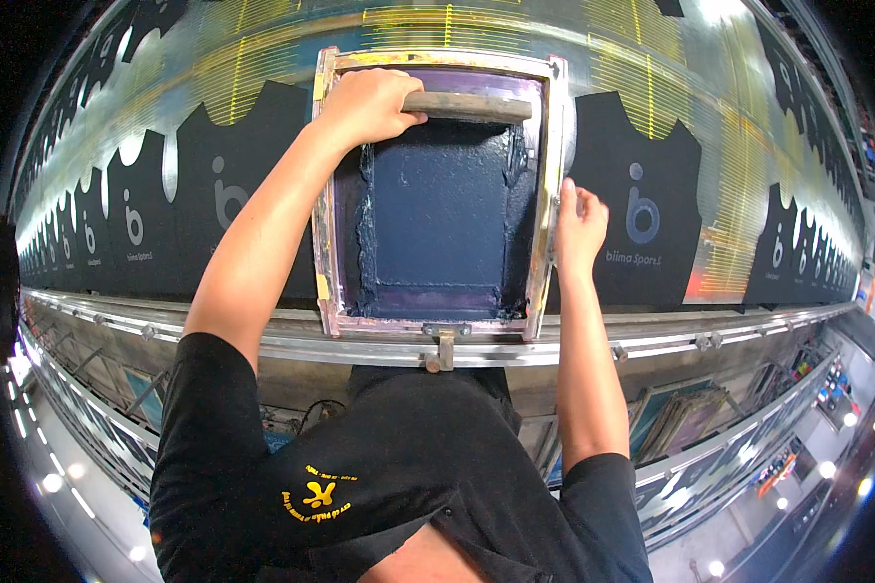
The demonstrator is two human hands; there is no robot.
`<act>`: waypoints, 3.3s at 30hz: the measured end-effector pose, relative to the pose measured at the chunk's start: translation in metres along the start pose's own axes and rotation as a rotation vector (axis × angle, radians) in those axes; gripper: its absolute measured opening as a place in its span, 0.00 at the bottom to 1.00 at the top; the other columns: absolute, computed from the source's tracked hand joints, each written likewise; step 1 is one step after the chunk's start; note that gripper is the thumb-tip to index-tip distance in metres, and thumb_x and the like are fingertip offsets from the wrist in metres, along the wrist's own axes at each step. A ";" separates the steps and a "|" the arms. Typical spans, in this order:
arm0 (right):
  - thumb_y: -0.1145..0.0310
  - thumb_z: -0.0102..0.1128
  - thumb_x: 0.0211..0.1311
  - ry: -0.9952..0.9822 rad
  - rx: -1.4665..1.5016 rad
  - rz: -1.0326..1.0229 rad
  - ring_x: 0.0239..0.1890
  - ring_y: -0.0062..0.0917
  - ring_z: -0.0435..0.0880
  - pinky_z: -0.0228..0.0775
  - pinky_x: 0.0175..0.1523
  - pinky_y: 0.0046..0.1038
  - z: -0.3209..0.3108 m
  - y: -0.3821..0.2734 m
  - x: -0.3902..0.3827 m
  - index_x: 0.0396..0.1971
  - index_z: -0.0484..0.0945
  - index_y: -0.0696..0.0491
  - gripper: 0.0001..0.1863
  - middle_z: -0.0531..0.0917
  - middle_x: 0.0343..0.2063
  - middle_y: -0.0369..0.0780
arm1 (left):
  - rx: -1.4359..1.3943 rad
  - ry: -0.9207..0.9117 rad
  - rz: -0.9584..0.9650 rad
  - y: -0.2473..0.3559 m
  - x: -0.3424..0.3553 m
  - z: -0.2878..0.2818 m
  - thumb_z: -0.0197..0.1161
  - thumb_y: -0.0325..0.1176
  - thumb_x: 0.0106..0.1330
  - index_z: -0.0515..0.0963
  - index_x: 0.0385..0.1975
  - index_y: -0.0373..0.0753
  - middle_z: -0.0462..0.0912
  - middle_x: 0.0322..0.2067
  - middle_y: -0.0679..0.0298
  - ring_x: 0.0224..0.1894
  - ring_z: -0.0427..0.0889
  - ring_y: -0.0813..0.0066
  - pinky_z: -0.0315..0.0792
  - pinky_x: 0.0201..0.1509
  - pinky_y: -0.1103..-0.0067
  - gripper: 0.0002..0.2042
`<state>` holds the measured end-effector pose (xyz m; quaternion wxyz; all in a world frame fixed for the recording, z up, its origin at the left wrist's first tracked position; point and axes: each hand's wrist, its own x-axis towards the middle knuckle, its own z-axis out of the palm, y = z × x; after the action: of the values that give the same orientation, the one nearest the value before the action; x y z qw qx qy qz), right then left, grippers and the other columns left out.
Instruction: The person aligns a screen printing frame over a black t-shirt and uses a squeegee to pull ink across the screen, imprinting a logo onto the fabric. The person repeats the squeegee strokes multiple times to ensure even ink coverage before lifting the frame.
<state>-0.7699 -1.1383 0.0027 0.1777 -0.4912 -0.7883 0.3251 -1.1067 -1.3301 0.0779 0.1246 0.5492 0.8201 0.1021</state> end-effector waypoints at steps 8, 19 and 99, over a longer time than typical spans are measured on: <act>0.47 0.80 0.61 -0.441 -0.422 -0.641 0.47 0.47 0.91 0.82 0.53 0.44 0.029 -0.179 0.083 0.42 0.90 0.55 0.25 0.91 0.39 0.50 | 0.099 -0.039 -0.099 0.007 0.012 -0.005 0.78 0.55 0.61 0.90 0.37 0.40 0.93 0.36 0.52 0.43 0.92 0.48 0.84 0.48 0.56 0.22; 0.61 0.85 0.46 -0.413 -0.362 -0.838 0.38 0.36 0.85 0.72 0.48 0.41 -0.014 -0.061 -0.114 0.31 0.81 0.50 0.19 0.83 0.30 0.38 | -0.027 -0.084 -0.137 0.121 -0.190 0.068 0.78 0.44 0.59 0.87 0.33 0.43 0.91 0.34 0.57 0.37 0.92 0.52 0.85 0.40 0.56 0.12; 0.56 0.70 0.79 -0.342 0.370 0.364 0.18 0.09 0.67 0.55 0.22 0.20 -0.027 -0.022 -0.005 0.54 0.85 0.55 0.18 0.76 0.23 0.26 | -0.100 0.014 -0.024 0.000 -0.006 -0.003 0.78 0.51 0.60 0.90 0.41 0.45 0.92 0.37 0.54 0.44 0.91 0.47 0.82 0.49 0.56 0.18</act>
<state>-0.7661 -1.1405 0.0371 0.0680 -0.5218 -0.6333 0.5675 -1.1050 -1.3356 0.0813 0.1472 0.5316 0.8213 0.1454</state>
